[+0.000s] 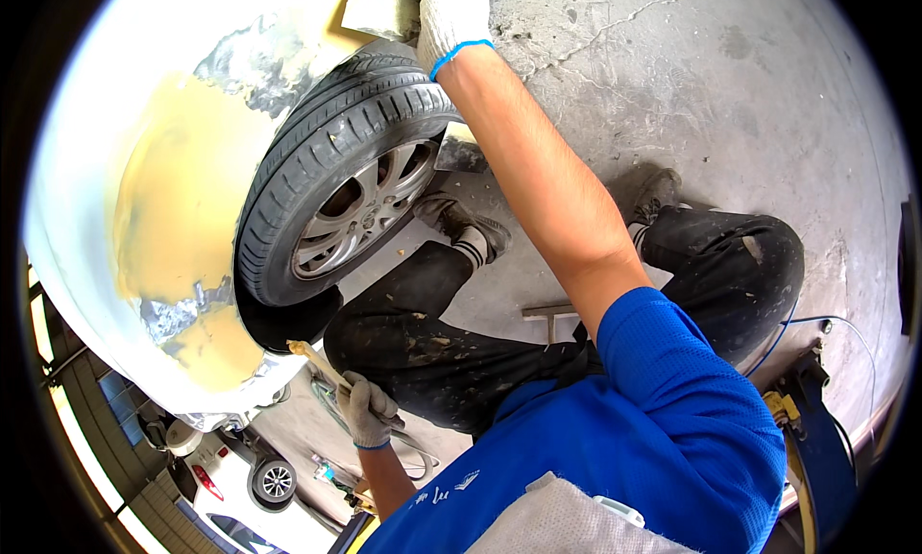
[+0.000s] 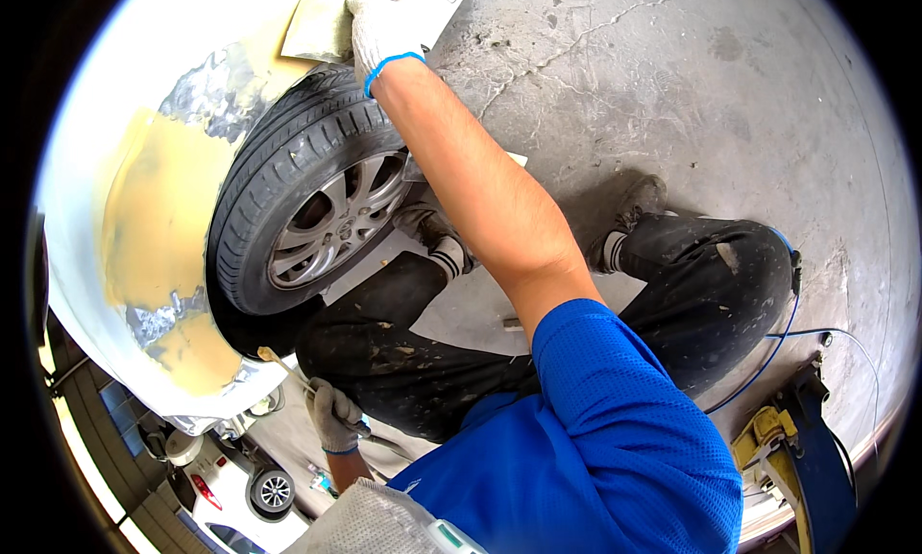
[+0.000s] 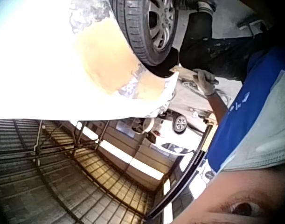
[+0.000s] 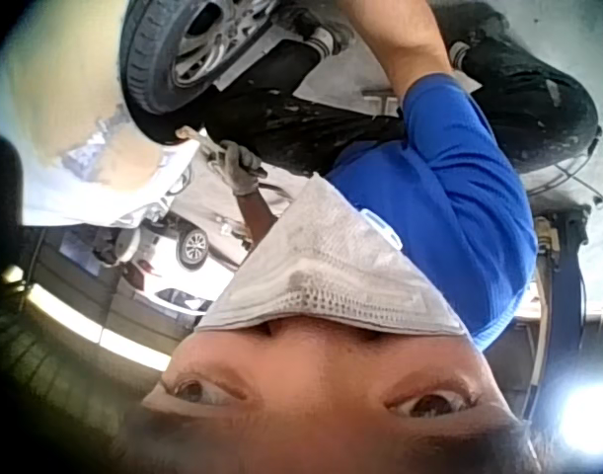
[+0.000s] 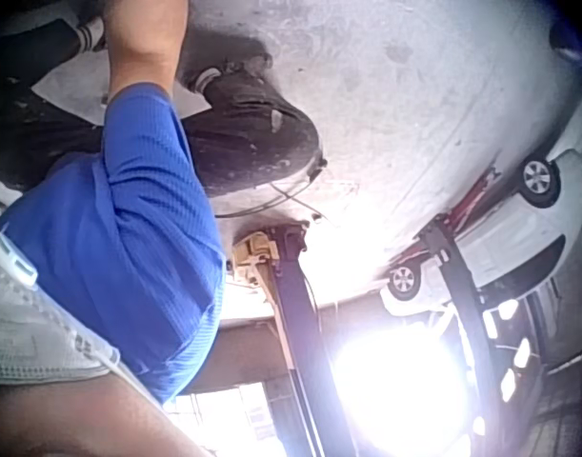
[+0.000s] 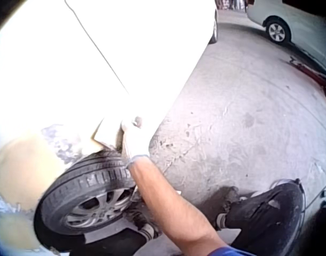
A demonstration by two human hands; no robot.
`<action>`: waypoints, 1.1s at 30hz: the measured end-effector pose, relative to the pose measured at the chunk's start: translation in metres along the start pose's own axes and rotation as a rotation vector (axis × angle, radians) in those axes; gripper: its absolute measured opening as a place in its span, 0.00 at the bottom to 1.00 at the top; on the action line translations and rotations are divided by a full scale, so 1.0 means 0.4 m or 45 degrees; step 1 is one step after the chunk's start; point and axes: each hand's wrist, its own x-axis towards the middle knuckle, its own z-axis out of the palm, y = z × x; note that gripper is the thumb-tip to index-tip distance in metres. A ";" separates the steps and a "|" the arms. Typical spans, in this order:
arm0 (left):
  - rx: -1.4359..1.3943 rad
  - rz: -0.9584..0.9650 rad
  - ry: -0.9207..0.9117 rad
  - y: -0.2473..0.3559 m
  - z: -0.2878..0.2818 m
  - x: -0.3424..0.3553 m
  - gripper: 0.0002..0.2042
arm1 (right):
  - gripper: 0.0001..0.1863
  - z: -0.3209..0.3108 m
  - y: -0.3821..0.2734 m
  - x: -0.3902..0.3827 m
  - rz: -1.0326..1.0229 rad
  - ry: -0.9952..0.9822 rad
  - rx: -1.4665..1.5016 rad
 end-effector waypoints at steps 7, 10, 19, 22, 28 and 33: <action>0.006 0.000 0.010 0.008 0.014 -0.002 0.11 | 0.22 0.018 -0.004 -0.010 -0.117 0.071 -0.201; -0.009 -0.011 0.004 0.002 0.004 -0.001 0.10 | 0.22 0.030 -0.008 -0.026 -0.189 0.097 -0.341; 0.008 -0.004 0.024 -0.001 -0.002 0.001 0.09 | 0.24 0.103 -0.102 -0.143 -0.438 -0.413 -0.678; 0.009 0.019 0.017 -0.010 -0.010 -0.007 0.08 | 0.32 0.078 -0.196 -0.234 -0.252 -0.837 -0.410; 0.049 0.047 0.050 -0.009 0.007 -0.011 0.08 | 0.31 0.026 -0.112 -0.109 -0.263 -0.271 -0.439; 0.038 0.026 0.041 -0.008 -0.009 -0.005 0.08 | 0.31 0.016 -0.118 -0.039 -0.202 -0.133 -0.392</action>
